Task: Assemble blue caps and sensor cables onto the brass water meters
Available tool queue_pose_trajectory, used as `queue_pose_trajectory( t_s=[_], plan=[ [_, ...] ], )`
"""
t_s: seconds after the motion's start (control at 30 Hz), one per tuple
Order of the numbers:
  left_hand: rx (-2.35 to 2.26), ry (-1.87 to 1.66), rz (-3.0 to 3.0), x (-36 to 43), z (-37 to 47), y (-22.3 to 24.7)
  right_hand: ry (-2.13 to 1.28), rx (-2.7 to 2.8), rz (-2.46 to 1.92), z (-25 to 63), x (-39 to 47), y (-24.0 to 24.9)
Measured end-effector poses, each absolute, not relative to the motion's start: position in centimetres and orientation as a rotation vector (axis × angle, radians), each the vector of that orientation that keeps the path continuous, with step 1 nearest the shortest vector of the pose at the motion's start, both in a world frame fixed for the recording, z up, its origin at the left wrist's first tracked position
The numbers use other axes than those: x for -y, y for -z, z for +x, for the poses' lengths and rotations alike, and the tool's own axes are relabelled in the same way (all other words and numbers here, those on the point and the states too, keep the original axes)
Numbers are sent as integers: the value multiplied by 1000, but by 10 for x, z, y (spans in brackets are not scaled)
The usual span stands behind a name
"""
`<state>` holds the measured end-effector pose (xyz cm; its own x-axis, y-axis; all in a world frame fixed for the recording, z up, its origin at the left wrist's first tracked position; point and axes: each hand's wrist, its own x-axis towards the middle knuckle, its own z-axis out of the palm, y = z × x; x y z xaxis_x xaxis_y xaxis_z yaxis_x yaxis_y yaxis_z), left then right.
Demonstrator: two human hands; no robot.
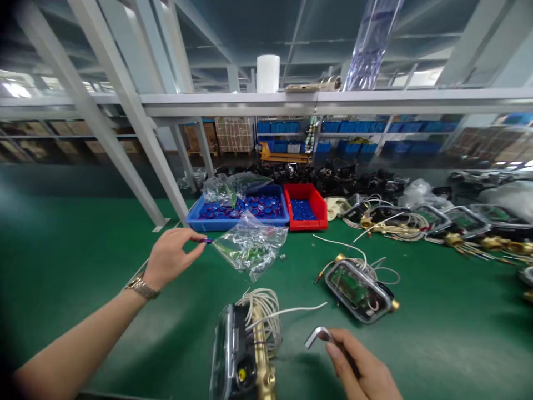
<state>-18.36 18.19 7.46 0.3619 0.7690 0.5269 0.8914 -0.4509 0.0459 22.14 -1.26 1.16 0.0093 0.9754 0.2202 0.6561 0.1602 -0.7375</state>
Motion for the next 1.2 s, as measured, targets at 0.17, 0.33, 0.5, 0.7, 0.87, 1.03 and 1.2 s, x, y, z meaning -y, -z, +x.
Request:
queue_pose_trajectory(
  t_s=[0.17, 0.33, 0.5, 0.7, 0.87, 1.03, 1.2],
  plan=[
    [1547, 584, -2397, -73, -200, -20, -542, 1724, -1604, 215, 19, -12],
    [1736, 548, -2397, -17, -215, 21, -500, 1730, -1670, 221, 27, -10],
    [1889, 620, -2363, -9, -217, 28, -496, 1768, -1704, 230, 36, -2],
    [2003, 666, -2282, -13, -209, 34, -524, 1730, -1717, 229, 47, -4],
    [2028, 713, -2279, -20, -204, 36, -579, 1662, -1757, 221, 49, -14],
    [2046, 857, -2272, -24, -190, 27, -603, 1622, -1720, 215, 48, -18],
    [1906, 1249, -2392, -6, -141, -18, -672, 1620, -1657, 212, 45, -12]
  ],
)
